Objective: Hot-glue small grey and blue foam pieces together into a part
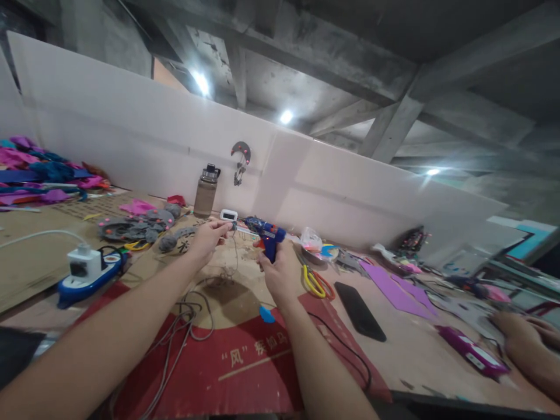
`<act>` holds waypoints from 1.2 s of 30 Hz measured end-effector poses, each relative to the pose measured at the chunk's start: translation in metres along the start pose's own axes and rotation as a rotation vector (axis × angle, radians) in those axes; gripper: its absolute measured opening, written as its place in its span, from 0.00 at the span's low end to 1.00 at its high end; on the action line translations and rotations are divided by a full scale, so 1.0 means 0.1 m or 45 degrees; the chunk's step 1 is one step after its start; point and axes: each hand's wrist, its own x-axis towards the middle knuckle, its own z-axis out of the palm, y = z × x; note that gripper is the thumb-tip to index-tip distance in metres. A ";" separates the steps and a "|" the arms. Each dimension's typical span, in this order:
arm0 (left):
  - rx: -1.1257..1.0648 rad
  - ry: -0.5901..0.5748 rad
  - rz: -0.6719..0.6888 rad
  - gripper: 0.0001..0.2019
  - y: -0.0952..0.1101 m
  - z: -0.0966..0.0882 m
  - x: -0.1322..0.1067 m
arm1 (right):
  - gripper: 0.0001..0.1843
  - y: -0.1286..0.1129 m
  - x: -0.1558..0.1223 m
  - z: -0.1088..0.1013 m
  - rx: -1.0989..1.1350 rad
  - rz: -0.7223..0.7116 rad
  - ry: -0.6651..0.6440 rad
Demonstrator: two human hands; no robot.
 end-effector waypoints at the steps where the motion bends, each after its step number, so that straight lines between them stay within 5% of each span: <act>1: 0.000 0.009 0.003 0.13 0.01 0.00 0.00 | 0.17 0.01 0.00 0.01 -0.034 -0.023 0.003; 25: -0.185 -0.062 -0.118 0.14 0.03 0.16 -0.15 | 0.18 -0.05 -0.02 -0.03 -0.140 -0.213 0.035; 36: -0.211 0.065 -0.063 0.15 -0.08 0.08 -0.03 | 0.14 -0.04 -0.02 -0.04 -0.147 -0.204 0.004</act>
